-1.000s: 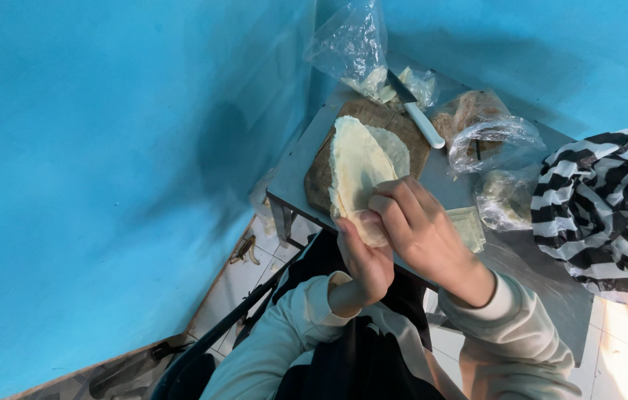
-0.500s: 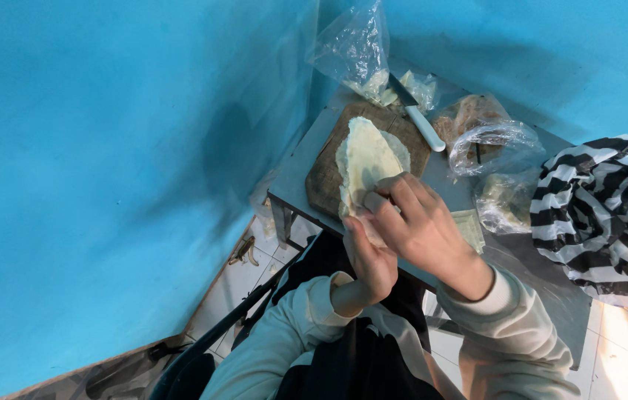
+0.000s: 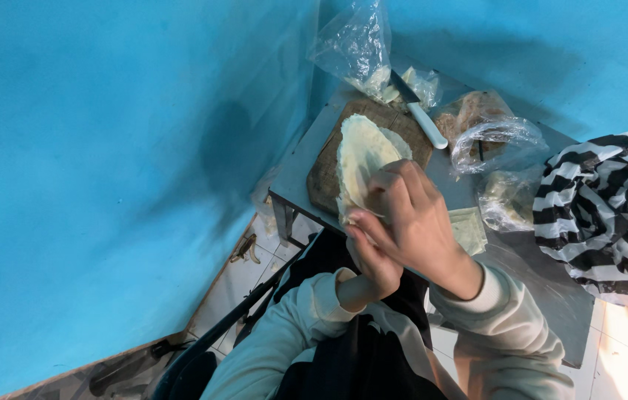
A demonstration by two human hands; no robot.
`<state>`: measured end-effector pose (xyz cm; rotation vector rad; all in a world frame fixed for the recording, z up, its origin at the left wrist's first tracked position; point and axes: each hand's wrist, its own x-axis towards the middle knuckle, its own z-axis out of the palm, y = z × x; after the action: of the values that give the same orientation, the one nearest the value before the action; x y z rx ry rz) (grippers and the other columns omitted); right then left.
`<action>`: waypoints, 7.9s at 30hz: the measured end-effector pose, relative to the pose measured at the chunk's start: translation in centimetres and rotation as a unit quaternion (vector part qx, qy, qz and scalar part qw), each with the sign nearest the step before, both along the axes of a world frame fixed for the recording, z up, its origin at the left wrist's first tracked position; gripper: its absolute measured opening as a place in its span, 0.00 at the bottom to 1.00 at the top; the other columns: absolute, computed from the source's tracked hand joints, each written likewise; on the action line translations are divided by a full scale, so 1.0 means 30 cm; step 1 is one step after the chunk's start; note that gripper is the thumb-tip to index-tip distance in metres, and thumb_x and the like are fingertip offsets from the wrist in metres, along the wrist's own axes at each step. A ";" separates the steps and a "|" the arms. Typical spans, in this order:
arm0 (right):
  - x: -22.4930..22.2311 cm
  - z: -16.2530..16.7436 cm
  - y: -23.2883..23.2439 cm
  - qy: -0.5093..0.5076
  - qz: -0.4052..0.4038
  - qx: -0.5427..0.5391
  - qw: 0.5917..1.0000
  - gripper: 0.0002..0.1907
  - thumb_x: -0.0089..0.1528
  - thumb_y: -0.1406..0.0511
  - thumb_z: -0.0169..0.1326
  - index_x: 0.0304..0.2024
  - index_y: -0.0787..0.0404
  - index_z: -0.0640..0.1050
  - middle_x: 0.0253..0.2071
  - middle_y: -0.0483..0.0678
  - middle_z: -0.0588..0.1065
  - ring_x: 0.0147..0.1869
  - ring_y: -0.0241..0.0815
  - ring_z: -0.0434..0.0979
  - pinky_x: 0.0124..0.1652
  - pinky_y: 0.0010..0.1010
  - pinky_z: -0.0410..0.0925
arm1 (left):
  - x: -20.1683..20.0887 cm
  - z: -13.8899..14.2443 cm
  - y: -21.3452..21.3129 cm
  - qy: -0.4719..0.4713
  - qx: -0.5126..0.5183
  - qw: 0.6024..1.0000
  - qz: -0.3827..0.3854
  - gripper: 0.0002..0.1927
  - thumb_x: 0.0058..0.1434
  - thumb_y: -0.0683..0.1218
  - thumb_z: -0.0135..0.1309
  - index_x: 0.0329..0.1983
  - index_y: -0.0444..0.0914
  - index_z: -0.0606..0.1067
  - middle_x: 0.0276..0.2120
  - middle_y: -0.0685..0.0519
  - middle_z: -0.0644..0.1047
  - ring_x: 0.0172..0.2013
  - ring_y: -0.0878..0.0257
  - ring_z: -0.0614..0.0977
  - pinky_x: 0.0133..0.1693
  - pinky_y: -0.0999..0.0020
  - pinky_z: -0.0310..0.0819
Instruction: The person peels a thin translucent sheet from a round stack of wrappers, folds the sheet and sets it on the table, then holds the stack on a wooden cutting board and trims its edge with a knife.
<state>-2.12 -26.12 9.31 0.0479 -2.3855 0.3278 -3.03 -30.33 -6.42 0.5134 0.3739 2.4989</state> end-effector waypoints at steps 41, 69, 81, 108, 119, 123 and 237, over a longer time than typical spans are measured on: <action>-0.025 -0.032 -0.014 0.082 -0.069 -0.056 0.993 0.10 0.62 0.69 0.63 0.35 0.65 0.73 0.31 0.54 0.69 0.34 0.55 0.70 0.35 0.43 0.62 | -0.071 0.109 -0.062 -0.019 0.016 0.998 0.052 0.33 0.79 0.56 0.47 0.76 0.30 0.58 0.69 0.41 0.66 0.67 0.53 0.71 0.67 0.57 0.67; -0.060 -0.045 -0.013 0.117 -0.067 -0.335 0.933 0.08 0.72 0.67 0.54 0.41 0.66 0.73 0.30 0.46 0.72 0.32 0.28 0.66 0.31 0.24 0.62 | -0.064 0.144 -0.060 -0.047 -0.038 0.987 0.148 0.40 0.72 0.61 0.47 0.76 0.33 0.52 0.71 0.41 0.61 0.70 0.46 0.65 0.69 0.50 0.60; -0.058 -0.087 0.007 0.160 -0.166 -0.242 0.943 0.07 0.72 0.69 0.59 0.41 0.66 0.74 0.22 0.46 0.71 0.22 0.29 0.65 0.24 0.24 0.60 | -0.084 0.207 -0.096 -0.115 -0.061 0.988 0.086 0.42 0.70 0.66 0.41 0.77 0.36 0.50 0.73 0.43 0.58 0.72 0.48 0.63 0.69 0.52 0.60; 0.187 -0.027 0.340 0.096 -0.236 -0.134 0.958 0.13 0.77 0.66 0.62 0.41 0.68 0.75 0.17 0.45 0.65 0.20 0.30 0.59 0.26 0.26 0.53 | -0.218 0.274 -0.175 -0.108 -0.074 0.991 0.009 0.36 0.71 0.60 0.45 0.76 0.39 0.54 0.71 0.45 0.63 0.70 0.50 0.66 0.67 0.51 0.66; 0.014 -0.064 0.621 0.001 -0.188 0.086 0.978 0.14 0.76 0.59 0.62 0.43 0.62 0.76 0.20 0.47 0.71 0.24 0.48 0.71 0.28 0.35 0.63 | -0.364 0.241 -0.224 -0.126 -0.089 0.963 0.223 0.39 0.68 0.62 0.50 0.76 0.41 0.54 0.72 0.45 0.61 0.72 0.49 0.64 0.71 0.51 0.62; -0.104 -0.121 0.733 -0.073 -0.141 0.081 0.984 0.16 0.76 0.55 0.62 0.44 0.60 0.79 0.23 0.51 0.73 0.27 0.55 0.74 0.30 0.40 0.66 | -0.383 0.239 -0.223 -0.141 -0.087 0.963 0.213 0.40 0.68 0.62 0.50 0.76 0.41 0.54 0.72 0.46 0.61 0.72 0.49 0.64 0.71 0.51 0.61; 0.159 -0.019 0.061 -0.062 0.000 -0.102 0.993 0.17 0.54 0.67 0.69 0.42 0.65 0.78 0.44 0.53 0.77 0.47 0.53 0.78 0.42 0.39 0.71 | -0.035 -0.019 -0.099 -0.138 0.085 0.959 -0.232 0.33 0.73 0.53 0.38 0.78 0.35 0.59 0.68 0.47 0.68 0.67 0.57 0.68 0.69 0.58 0.60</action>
<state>2.64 -24.30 8.75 -0.0699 -2.4614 0.5874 -4.08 -33.31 -7.01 0.2699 -0.0681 2.1101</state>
